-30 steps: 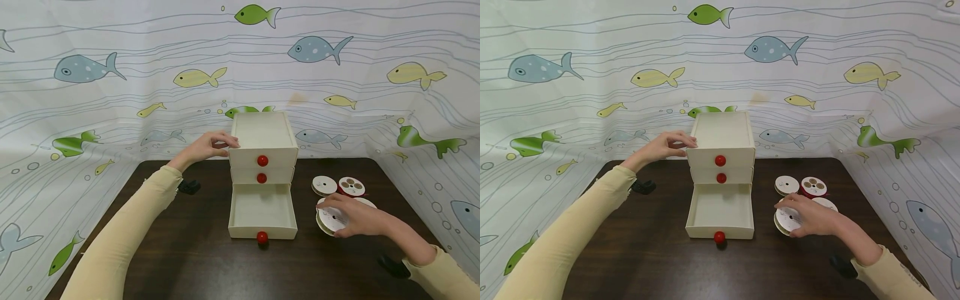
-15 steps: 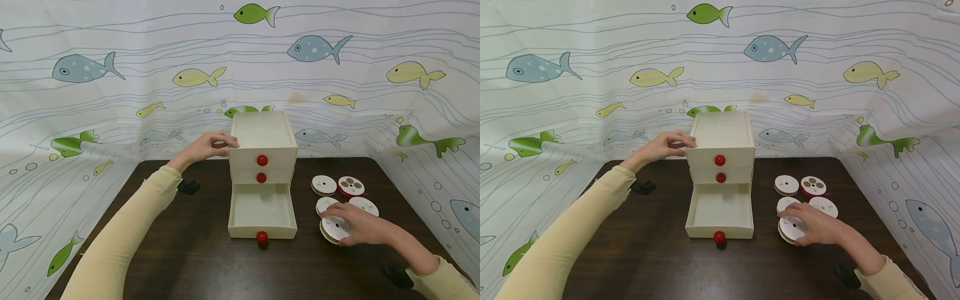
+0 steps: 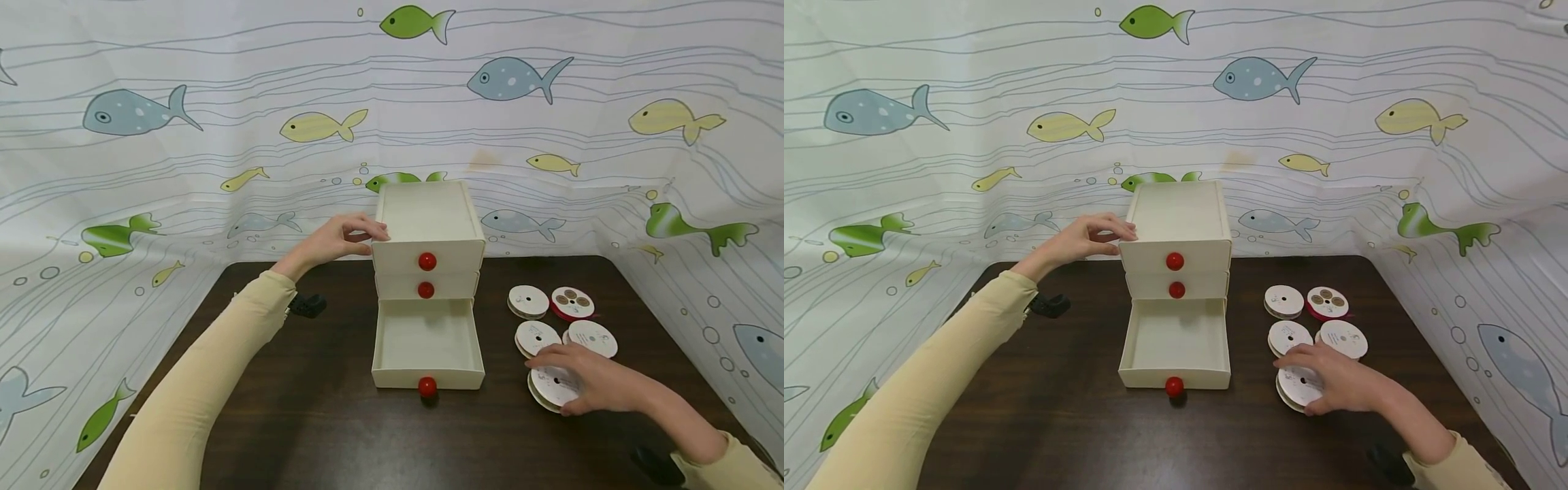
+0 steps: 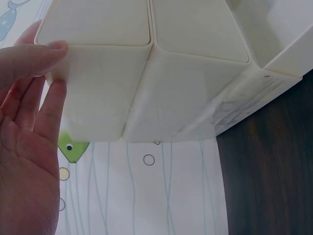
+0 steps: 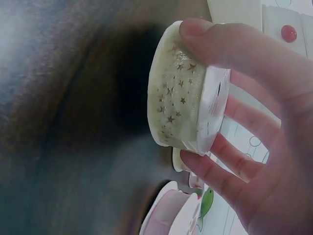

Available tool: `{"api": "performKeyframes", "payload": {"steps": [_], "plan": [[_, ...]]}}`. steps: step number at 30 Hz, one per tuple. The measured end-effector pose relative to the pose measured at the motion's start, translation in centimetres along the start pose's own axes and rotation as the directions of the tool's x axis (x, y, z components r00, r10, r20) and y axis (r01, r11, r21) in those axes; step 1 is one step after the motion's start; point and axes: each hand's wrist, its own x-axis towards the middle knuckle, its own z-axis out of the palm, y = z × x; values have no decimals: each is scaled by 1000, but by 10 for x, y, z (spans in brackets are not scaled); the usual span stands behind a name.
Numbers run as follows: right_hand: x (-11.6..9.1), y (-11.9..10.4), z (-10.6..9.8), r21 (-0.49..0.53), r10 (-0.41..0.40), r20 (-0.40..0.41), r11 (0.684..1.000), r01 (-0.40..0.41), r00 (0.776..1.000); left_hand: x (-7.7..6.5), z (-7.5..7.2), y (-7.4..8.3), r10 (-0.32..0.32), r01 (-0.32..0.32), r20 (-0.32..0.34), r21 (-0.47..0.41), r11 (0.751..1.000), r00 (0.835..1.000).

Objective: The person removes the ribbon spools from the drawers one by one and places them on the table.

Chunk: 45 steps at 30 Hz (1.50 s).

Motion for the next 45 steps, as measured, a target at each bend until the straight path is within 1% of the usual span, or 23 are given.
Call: {"api": "performKeyframes", "payload": {"steps": [2, 5, 12, 19, 26, 35, 45], "plan": [[-1, 0, 1, 4, 27, 23, 1000, -27, 999, 0, -1, 0, 8, -8, 1, -9, 1000, 1000], [-1, 0, 2, 6, 44, 36, 999, -44, 998, 0, -2, 1, 18, -18, 12, -19, 1000, 1000], [-4, 2, 5, -11, 34, 21, 999, -34, 999, -2, -3, 1, 27, -27, 22, -20, 999, 999], [-7, 2, 7, -7, 26, 13, 1000, -25, 1000, -2, -2, -1, 11, -11, 20, -9, 1000, 1000], [-5, 2, 9, -1, 32, 34, 999, -32, 999, -1, -1, -1, 1, -1, 13, 4, 1000, 1000], [-5, 2, 10, -22, 19, 9, 1000, -19, 1000, -2, -1, 2, -13, 13, 6, 10, 1000, 1000], [-5, 2, 9, -67, -5, 12, 998, 6, 1000, -1, 0, 0, 12, -12, 9, -16, 1000, 1000]]}}
